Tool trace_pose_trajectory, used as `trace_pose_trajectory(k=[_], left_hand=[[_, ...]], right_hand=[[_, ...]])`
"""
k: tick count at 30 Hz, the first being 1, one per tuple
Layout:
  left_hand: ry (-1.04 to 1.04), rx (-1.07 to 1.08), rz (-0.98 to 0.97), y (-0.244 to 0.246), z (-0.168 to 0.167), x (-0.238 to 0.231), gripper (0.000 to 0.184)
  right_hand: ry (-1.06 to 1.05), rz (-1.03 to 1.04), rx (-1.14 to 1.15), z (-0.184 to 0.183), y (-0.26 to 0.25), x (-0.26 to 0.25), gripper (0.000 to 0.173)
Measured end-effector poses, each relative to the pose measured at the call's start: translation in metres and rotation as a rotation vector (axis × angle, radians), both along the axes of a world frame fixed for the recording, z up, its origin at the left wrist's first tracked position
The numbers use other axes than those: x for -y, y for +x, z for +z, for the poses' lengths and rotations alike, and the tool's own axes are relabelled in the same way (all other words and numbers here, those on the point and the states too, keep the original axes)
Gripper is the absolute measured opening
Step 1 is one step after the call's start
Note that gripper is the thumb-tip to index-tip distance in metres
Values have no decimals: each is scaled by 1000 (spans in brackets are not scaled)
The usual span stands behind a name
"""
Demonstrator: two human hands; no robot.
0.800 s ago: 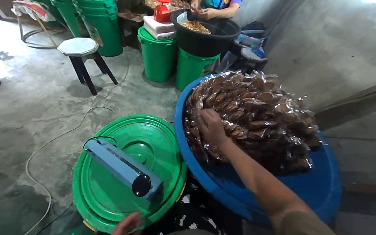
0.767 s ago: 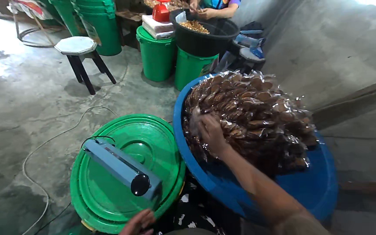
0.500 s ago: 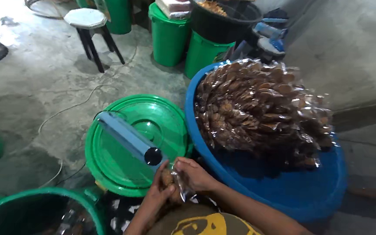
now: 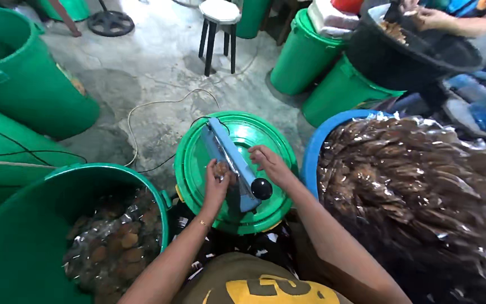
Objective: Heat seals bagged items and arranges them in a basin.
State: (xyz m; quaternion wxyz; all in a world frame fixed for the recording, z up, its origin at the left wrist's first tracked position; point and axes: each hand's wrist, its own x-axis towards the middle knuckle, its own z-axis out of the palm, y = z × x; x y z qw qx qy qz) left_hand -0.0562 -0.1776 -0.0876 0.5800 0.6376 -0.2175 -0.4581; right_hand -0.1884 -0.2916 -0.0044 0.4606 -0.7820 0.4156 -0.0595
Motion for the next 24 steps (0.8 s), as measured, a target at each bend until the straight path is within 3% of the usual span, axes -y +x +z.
trace_pose_trajectory(k=[3,5,8,11,16,20,24], left_hand=[[17,-25,24,16,0,14,64],[28,7,-12,27,-1,15,61],[32,90,-87,41,-7,5,59],[-25,96,4,42,-16,-3,63],[-53,6,244,33,2,2,49],[17,-138,38,34,-5,13,40],[115,125,-83,25,-4,21,32]], right_hand=[[-99,324,-243,25,1,-29,65],[-157,338,-421,12,10,-47,76],[-395,144,-301,-23,11,-69,62],[-597,35,-67,-51,-1,-74,53],[-595,33,24,-56,-6,-69,54],[-507,48,23,-52,-9,-66,53],[-523,63,98,-47,-10,-66,47]])
